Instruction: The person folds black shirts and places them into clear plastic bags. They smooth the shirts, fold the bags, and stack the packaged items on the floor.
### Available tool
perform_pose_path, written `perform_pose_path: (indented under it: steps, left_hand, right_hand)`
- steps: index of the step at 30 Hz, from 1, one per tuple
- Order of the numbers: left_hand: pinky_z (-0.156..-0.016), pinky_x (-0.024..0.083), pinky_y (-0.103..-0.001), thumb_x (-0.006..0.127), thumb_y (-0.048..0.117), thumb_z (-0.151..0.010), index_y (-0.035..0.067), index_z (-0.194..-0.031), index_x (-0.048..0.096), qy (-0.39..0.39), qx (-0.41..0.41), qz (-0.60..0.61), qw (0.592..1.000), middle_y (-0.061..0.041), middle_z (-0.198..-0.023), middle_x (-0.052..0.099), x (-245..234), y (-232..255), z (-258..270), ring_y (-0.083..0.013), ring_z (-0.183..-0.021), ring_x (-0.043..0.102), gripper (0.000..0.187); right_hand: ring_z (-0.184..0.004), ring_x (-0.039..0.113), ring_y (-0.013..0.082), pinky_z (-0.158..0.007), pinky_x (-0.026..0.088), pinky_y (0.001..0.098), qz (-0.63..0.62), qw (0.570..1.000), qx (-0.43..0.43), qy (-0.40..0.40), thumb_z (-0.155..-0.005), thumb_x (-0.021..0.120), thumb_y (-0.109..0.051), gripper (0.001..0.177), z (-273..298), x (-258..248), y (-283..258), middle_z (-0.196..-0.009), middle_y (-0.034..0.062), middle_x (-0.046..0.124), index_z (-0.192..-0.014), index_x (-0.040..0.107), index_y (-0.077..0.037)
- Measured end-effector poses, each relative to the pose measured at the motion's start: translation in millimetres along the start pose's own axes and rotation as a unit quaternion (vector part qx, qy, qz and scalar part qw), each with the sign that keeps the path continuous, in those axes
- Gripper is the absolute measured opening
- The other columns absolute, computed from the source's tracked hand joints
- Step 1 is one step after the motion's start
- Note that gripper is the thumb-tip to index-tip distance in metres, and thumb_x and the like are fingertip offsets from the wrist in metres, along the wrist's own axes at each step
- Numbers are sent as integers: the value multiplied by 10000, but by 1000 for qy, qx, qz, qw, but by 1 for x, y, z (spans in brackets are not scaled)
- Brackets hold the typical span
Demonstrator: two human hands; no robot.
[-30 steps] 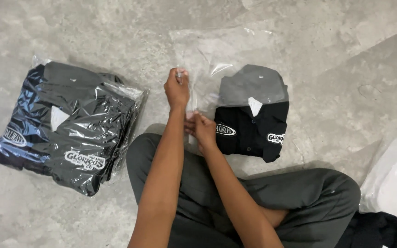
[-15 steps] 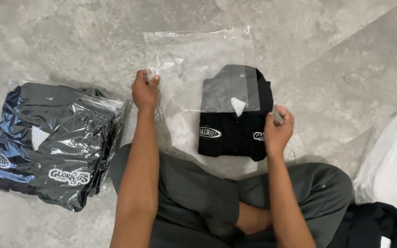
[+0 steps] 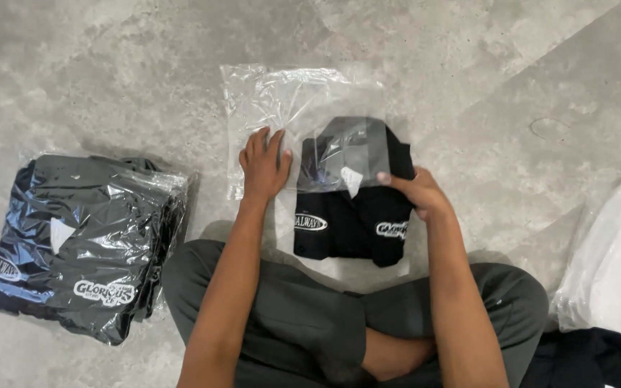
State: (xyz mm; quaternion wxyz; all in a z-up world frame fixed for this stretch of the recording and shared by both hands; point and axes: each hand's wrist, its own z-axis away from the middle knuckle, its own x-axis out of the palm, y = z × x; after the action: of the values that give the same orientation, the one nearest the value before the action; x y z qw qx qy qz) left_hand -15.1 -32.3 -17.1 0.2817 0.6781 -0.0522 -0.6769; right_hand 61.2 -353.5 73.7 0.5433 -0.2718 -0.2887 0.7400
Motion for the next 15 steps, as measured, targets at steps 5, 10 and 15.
perform_pose_path:
  steps: [5,10,15]
  left_hand:
    - [-1247,180,-628,441,431,-1097,267,-1576,486,16,-31,34,999,-106,-1671,323,-20,8,-2,-373,-1567,242,508]
    - [-1259,149,-655,436,419,-1095,255,-1599,449,31,-30,20,999,-115,-1685,308,-13,-2,-3,-408,-1576,221,531]
    - [-1247,158,-665,458,420,-1075,229,-1607,437,38,-25,-1,999,-149,-1681,308,-9,-4,-7,-439,-1574,216,565]
  right_hand:
    - [-1099,690,483,-845,567,609,-31,999,5,17,-718,950,-96,623,1,-21,15,-1149,357,699,-1258,692,75]
    - [-991,721,375,-781,583,563,-63,990,-59,115,-775,937,-85,485,-18,-83,38,-1059,306,712,-1202,735,22]
    - [-1128,697,246,-1038,554,465,70,872,-421,238,-876,955,1,346,15,-132,-6,-1174,132,746,-1141,736,-39]
